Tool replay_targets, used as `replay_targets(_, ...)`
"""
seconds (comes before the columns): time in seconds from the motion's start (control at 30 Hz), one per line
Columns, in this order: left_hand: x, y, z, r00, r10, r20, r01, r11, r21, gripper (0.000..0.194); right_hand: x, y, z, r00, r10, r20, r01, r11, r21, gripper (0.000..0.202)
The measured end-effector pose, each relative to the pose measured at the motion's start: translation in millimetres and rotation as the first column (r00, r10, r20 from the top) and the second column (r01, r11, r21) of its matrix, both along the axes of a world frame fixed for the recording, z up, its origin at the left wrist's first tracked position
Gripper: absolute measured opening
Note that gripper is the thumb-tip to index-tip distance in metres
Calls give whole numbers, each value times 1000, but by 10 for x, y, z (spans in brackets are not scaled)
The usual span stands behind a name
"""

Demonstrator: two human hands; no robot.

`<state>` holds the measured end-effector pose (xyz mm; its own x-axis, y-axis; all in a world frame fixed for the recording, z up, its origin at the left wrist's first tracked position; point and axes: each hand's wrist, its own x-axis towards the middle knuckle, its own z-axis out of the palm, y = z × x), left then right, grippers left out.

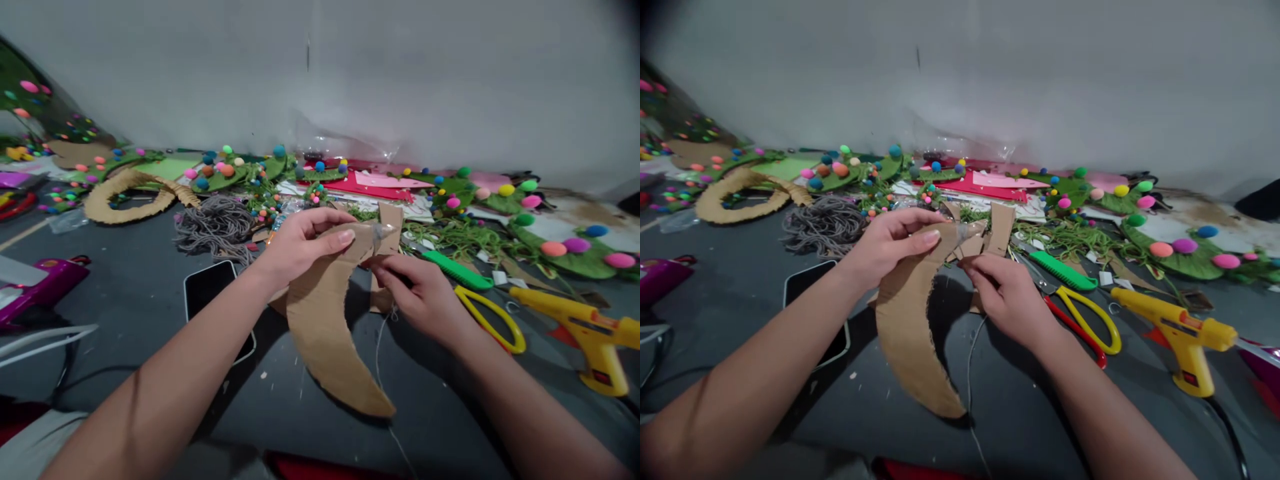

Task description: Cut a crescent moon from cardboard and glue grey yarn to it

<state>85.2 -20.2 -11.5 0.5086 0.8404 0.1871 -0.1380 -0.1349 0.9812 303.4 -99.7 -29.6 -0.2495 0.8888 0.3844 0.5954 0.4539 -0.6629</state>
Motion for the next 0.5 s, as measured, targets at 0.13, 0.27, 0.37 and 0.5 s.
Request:
replay_targets(0.13,22,-59,22,991,-102,-84,100,995,-20,33,110,73,18,998,-44,-54,40,997,-64,23)
replay_targets(0.27,80,-134,6,947,-222,-233,226,974,-9,29,220,106,100,990,-100,-95,85,986,-146,20)
replay_targets(0.37,122,-172,-20,910,-226,-346,243,970,5,28,246,79,173,991,-132,-29,127,983,-131,18)
replay_targets(0.5,161,-170,-43,911,-125,-393,147,989,26,26,182,-3,245,980,-170,106,166,985,46,13)
